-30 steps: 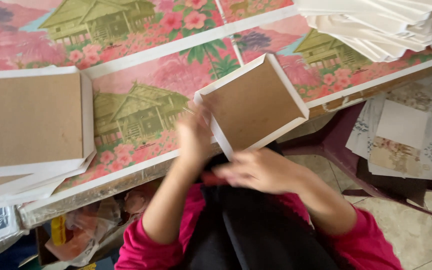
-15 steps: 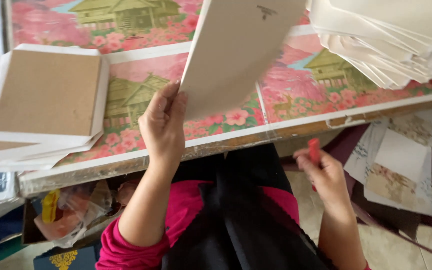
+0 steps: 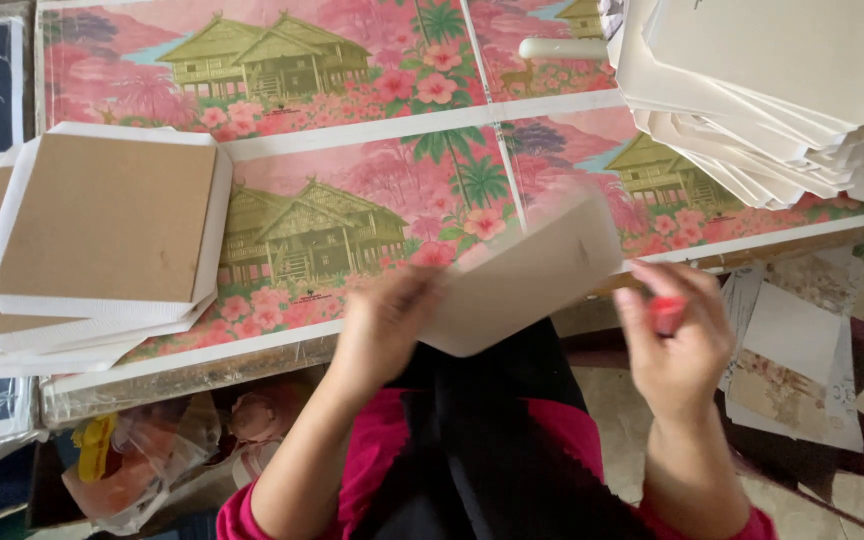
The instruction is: The person places a rectangular piece of brown paper onto a white board and uses a red glue stick to apply adhesive along the edges. They press the paper down to secure it and repeat the process with multiple boards.
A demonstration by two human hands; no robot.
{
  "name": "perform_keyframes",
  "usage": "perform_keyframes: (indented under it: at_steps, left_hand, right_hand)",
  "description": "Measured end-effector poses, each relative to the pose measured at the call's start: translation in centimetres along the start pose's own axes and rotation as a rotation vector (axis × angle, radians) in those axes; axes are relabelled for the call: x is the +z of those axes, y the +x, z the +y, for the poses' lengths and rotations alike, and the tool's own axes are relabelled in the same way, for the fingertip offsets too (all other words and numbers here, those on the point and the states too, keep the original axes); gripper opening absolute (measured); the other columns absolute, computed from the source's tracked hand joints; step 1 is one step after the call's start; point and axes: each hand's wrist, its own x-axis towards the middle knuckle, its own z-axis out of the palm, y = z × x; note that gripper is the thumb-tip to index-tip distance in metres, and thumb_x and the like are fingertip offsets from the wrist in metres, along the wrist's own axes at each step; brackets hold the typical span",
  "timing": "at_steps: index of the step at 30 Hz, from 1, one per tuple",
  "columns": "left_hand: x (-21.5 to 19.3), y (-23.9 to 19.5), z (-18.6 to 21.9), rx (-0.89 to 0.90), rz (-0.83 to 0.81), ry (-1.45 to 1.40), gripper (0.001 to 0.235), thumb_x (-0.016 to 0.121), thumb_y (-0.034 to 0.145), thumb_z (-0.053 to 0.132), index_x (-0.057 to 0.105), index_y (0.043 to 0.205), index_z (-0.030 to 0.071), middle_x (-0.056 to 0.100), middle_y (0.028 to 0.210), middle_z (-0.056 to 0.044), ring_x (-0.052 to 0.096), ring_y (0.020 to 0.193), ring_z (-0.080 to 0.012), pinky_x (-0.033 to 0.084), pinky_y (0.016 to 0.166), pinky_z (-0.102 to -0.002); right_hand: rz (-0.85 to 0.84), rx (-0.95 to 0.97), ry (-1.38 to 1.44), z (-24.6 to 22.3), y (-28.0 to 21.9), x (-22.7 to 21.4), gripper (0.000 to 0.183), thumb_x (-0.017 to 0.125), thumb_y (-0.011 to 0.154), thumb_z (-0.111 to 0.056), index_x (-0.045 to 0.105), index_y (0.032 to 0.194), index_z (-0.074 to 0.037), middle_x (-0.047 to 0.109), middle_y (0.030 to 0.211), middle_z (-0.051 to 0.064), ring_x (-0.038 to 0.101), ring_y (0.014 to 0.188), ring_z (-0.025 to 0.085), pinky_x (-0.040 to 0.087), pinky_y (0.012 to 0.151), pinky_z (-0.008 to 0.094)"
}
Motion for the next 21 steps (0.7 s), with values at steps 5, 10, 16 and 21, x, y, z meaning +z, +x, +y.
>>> perform_keyframes:
  at_steps: [5, 10, 16, 21]
  left_hand:
    - [1.5, -1.0, 4.8, 0.557, -0.33, 0.507, 0.018, 0.057, 0.09, 0.014, 0.068, 0.104, 0.018, 0.072, 0.08, 0.0, 0.07, 0.071, -0.0213, 0.056, 0.06, -0.033]
    - [-3.8, -0.4, 5.6, 0.365, 0.062, 0.071, 0.019, 0.055, 0.09, 0.006, 0.058, 0.109, 0.003, 0.067, 0.103, -0.015, 0.065, 0.099, -0.0294, 0.052, 0.089, -0.039]
    - [-3.7, -0.6, 1.8, 0.276, 0.111, 0.247, 0.013, 0.051, 0.095, 0.01, 0.064, 0.098, 0.008, 0.067, 0.101, -0.005, 0.064, 0.093, -0.0196, 0.05, 0.082, -0.031]
    - [-7.7, -0.5, -3.7, 0.421, 0.146, 0.789, 0.019, 0.06, 0.09, 0.012, 0.065, 0.108, 0.007, 0.065, 0.114, -0.01, 0.062, 0.098, -0.0288, 0.048, 0.081, -0.042]
  right_hand:
    - [-0.603, -0.395, -0.308, -4.3, 2.2, 0.4, 0.031, 0.075, 0.069, -0.011, 0.069, 0.098, -0.015, 0.063, 0.077, -0.003, 0.062, 0.064, 0.016, 0.054, 0.053, 0.03]
    - [-0.201, 0.114, 0.264, 1.2, 5.8, -3.3, 0.009, 0.069, 0.087, -0.008, 0.06, 0.085, -0.009, 0.057, 0.068, 0.005, 0.053, 0.057, 0.02, 0.043, 0.054, 0.032]
    - [0.356, 0.491, 0.464, 7.2, 12.7, -2.2, 0.019, 0.054, 0.101, -0.023, 0.049, 0.085, -0.012, 0.053, 0.067, 0.005, 0.041, 0.038, 0.01, 0.03, 0.032, 0.023]
    - [-0.082, 0.627, 0.35, 8.3, 6.5, 2.9, 0.021, 0.048, 0.103, -0.029, 0.056, 0.098, -0.01, 0.061, 0.076, 0.003, 0.031, 0.035, 0.003, 0.017, 0.03, 0.022]
